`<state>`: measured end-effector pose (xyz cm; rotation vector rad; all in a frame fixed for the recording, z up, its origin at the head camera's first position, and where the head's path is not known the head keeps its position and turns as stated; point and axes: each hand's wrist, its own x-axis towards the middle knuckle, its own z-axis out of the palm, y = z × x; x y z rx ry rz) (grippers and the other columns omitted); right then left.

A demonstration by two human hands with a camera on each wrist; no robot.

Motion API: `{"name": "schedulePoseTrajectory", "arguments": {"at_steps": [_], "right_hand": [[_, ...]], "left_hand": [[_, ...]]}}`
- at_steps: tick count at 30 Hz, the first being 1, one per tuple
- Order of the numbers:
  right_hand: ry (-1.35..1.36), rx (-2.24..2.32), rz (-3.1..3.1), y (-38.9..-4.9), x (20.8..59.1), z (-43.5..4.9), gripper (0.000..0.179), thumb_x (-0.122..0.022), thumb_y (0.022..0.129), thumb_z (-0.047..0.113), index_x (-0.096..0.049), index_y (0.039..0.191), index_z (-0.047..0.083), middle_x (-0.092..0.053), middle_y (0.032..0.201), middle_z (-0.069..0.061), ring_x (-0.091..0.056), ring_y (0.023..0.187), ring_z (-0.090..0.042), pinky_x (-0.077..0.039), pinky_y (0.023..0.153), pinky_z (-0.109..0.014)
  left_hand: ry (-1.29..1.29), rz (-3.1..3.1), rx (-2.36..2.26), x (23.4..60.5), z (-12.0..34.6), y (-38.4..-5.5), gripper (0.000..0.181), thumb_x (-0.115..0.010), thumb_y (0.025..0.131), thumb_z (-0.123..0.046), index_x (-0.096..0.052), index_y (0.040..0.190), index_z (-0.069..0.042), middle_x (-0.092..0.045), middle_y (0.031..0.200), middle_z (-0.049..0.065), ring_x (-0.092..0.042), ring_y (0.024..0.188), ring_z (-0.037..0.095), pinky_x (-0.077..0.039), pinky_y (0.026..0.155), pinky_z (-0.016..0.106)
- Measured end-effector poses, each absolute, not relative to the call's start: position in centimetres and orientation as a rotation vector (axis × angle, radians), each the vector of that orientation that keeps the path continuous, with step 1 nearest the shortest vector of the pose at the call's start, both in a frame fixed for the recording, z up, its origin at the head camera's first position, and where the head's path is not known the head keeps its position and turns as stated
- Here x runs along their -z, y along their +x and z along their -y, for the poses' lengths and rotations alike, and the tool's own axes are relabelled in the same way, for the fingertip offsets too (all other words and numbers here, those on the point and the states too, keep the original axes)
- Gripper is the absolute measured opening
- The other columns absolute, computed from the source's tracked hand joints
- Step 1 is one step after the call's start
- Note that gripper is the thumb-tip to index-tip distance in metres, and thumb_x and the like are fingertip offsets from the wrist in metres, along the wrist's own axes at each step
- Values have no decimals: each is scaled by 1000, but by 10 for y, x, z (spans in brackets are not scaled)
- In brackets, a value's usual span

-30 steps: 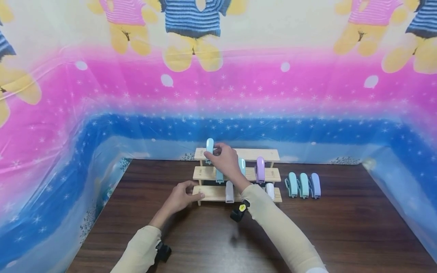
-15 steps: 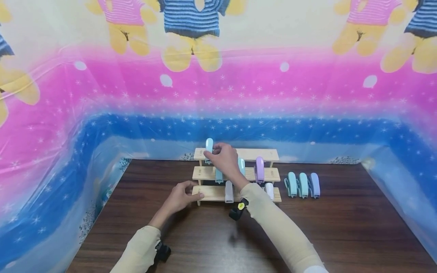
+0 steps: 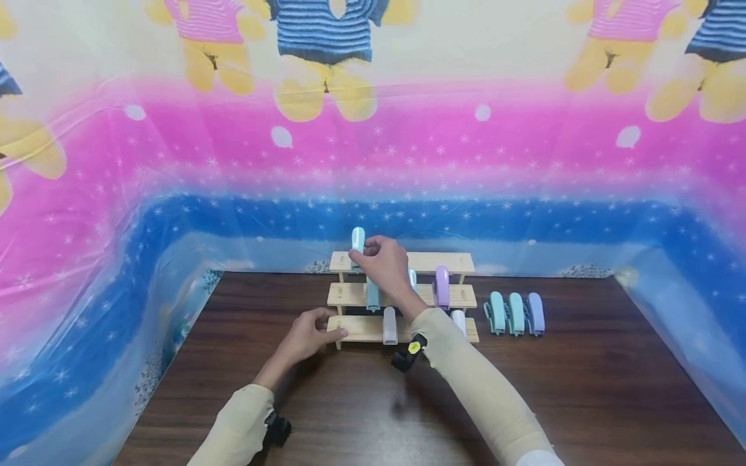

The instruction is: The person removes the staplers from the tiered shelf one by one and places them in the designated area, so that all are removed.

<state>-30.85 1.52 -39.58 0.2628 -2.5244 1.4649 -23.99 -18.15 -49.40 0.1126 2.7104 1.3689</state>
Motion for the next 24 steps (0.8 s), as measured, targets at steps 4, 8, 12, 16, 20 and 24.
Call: {"name": "schedulePoseTrajectory", "arguments": {"at_steps": [4,8,12,16,20,24], "right_hand": [[303,-1414,2507,-305,389,-20,46,-78,89,39,-72,119,6,-74,96,-3,-69,88,-18,-59,76,-37],[319,-1418,2481,-302,382,-26,43,-79,89,37,-73,119,6,-73,95,-1,-68,92,-18,-59,79,-38],[309,-1424,2484,-297,375,-34,45,-79,88,37,-72,120,7,-73,96,-1,-69,93,-18,-59,81,-38],[320,-1408,2488,-293,371,-43,47,-79,88,40,-72,122,8,-74,98,-2,-70,93,-18,-59,82,-38],[325,-1413,2474,-289,368,-54,47,-78,88,42,-72,122,9,-74,99,-2,-70,95,-18,-59,82,-39],[306,-1426,2461,-288,368,-64,46,-78,88,42,-72,122,10,-74,97,0,-70,95,-18,-59,80,-39]], "left_hand": [[111,-2715,-1359,494,182,-240,57,-80,90,-37,-65,133,-3,-68,124,16,-65,115,30,-57,90,47],[113,-2728,-1345,494,182,-240,57,-80,90,-38,-65,133,-4,-67,124,16,-64,115,30,-56,92,49],[114,-2730,-1332,494,182,-240,58,-80,90,-40,-65,133,-4,-66,126,17,-64,117,32,-55,93,50],[110,-2727,-1337,495,181,-241,59,-80,90,-39,-64,133,-3,-66,127,17,-63,117,32,-55,94,50],[106,-2718,-1355,495,181,-241,57,-80,90,-37,-64,133,-2,-68,124,16,-65,115,31,-57,91,46],[95,-2715,-1362,495,180,-242,55,-81,90,-35,-65,130,-2,-71,118,13,-67,109,27,-59,85,42]]}}
